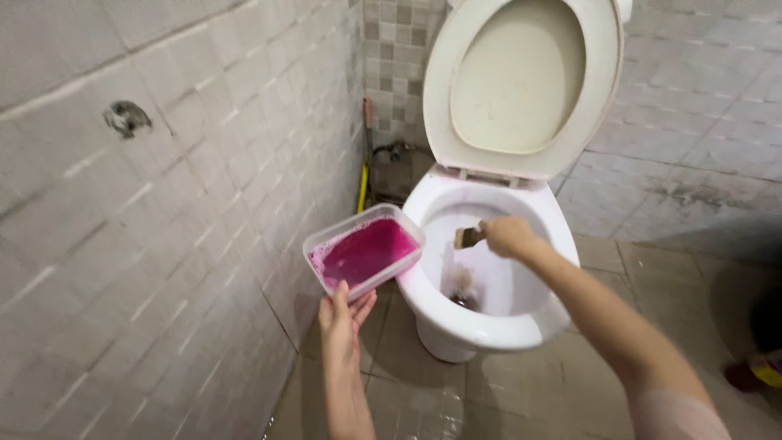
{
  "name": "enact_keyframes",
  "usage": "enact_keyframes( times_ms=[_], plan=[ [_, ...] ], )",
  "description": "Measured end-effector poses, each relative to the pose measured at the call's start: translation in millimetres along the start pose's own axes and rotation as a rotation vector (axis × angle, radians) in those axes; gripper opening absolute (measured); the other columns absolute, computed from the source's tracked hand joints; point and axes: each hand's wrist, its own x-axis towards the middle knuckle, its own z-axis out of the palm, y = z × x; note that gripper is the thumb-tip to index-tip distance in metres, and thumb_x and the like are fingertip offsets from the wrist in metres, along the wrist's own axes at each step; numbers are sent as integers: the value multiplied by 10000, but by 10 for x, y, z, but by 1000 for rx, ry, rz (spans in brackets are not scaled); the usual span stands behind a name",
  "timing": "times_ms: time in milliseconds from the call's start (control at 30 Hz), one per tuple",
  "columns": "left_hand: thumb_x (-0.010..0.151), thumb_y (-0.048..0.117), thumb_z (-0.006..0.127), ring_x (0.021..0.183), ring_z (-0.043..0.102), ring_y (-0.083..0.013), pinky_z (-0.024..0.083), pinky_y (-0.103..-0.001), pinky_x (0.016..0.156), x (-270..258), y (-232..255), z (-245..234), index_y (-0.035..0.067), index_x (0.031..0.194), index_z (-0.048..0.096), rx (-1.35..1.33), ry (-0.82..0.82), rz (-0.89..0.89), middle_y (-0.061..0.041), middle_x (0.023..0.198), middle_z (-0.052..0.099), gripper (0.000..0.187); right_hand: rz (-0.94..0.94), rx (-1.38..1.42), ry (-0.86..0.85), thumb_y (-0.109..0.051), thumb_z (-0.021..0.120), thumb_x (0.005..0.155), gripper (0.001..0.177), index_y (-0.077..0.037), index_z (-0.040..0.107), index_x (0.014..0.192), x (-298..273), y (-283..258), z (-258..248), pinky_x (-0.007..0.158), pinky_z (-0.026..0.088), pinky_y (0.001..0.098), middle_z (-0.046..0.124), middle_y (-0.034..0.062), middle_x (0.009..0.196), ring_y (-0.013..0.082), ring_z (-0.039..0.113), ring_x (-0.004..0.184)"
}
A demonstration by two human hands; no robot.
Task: The person scrubs the inside of a toilet bowl and the underside of the toilet seat using a brush and a pink cleaning solution. They repeatedly dip the brush into a container of pink liquid and apply it to the surfaces.
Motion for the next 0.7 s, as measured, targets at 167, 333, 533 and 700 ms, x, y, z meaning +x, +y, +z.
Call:
enact_keyframes(
  times_ms=[167, 333, 533, 700],
  plan=[
    [930, 261, 557, 906, 698, -327, 602, -436, 845, 102, 7, -46, -54, 1074, 458, -12, 58, -15, -215, 1034, 628, 361, -220, -53, 152, -191, 516, 912, 254, -188, 617, 1145, 451, -157, 402, 706, 537, 480, 685, 164, 923, 356, 679, 835],
    [922, 269, 554, 908, 697, -321, 599, -431, 849, 130, 20, -93, -44, 1085, 462, 5, 58, -14, -213, 1029, 633, 365, -59, -201, 107, -146, 472, 935, 252, -166, 613, 1143, 537, 219, 484, 705, 572, 421, 695, 152, 968, 305, 708, 871],
    [926, 271, 563, 907, 693, -324, 594, -435, 851, 152, 36, -140, -46, 1076, 459, 27, 80, -18, -213, 1031, 631, 366, 162, -228, 30, -223, 525, 931, 215, -150, 723, 975, 185, 584, 633, 755, 591, 368, 737, 97, 977, 261, 742, 910],
    [925, 285, 557, 907, 697, -323, 600, -431, 848, 126, 54, -164, -49, 1072, 452, 46, 78, -17, -221, 1043, 635, 380, 155, -289, -118, -286, 628, 852, 236, -152, 747, 1005, 155, 575, 530, 763, 583, 355, 723, 84, 1034, 242, 718, 966]
  ],
)
